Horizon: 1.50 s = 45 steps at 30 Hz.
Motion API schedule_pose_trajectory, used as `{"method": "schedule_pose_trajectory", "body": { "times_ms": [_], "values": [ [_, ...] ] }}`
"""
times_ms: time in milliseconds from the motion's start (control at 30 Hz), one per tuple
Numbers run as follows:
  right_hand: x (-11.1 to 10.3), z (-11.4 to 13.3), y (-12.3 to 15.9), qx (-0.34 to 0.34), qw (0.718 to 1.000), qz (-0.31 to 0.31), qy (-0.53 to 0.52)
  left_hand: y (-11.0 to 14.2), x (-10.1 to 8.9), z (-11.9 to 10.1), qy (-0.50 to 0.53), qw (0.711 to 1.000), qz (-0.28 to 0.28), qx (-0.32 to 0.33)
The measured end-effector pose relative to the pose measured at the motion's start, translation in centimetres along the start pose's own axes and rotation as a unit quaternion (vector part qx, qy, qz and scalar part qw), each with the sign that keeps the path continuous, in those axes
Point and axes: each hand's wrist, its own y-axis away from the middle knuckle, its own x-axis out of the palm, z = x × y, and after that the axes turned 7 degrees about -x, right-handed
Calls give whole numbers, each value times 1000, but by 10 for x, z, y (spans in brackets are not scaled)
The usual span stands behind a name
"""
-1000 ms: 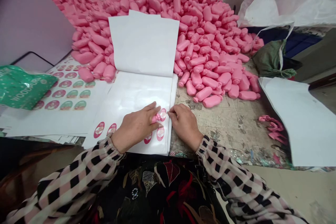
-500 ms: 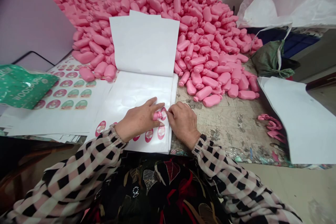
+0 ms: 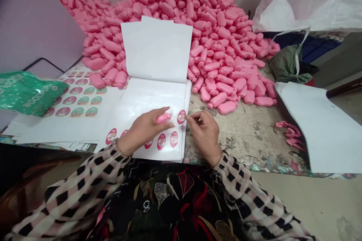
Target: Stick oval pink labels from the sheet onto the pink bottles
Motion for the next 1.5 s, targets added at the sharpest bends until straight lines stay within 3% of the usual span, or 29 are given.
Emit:
{"method": "schedule_pose_trajectory", "body": {
  "times_ms": [67,167,233,267,333,700,1000,1200,1367,1500],
  "values": [
    [-1,9,-2,39,997,14,-61,6,-5,-4,205,976,6,-65],
    [4,30,-2,86,982,69,-156,15,-7,-11,481,858,85,-157],
    [10,42,0,108,969,106,-197,19,-5,-14,584,784,106,-183],
    [12,46,1,117,964,117,-209,21,-3,-15,612,761,106,-185],
    [17,49,2,128,958,128,-221,24,1,-16,635,743,105,-184],
    [22,48,3,145,952,149,-224,27,7,-13,644,734,105,-187],
    [23,46,5,165,940,151,-257,30,9,-14,617,760,111,-172],
    [21,45,6,162,943,156,-244,36,9,-8,554,809,145,-134],
    [16,41,10,102,959,186,-186,40,8,-6,498,846,167,-96],
    [8,30,6,29,965,223,-134,43,7,-5,489,843,196,-109]
  ]
}}
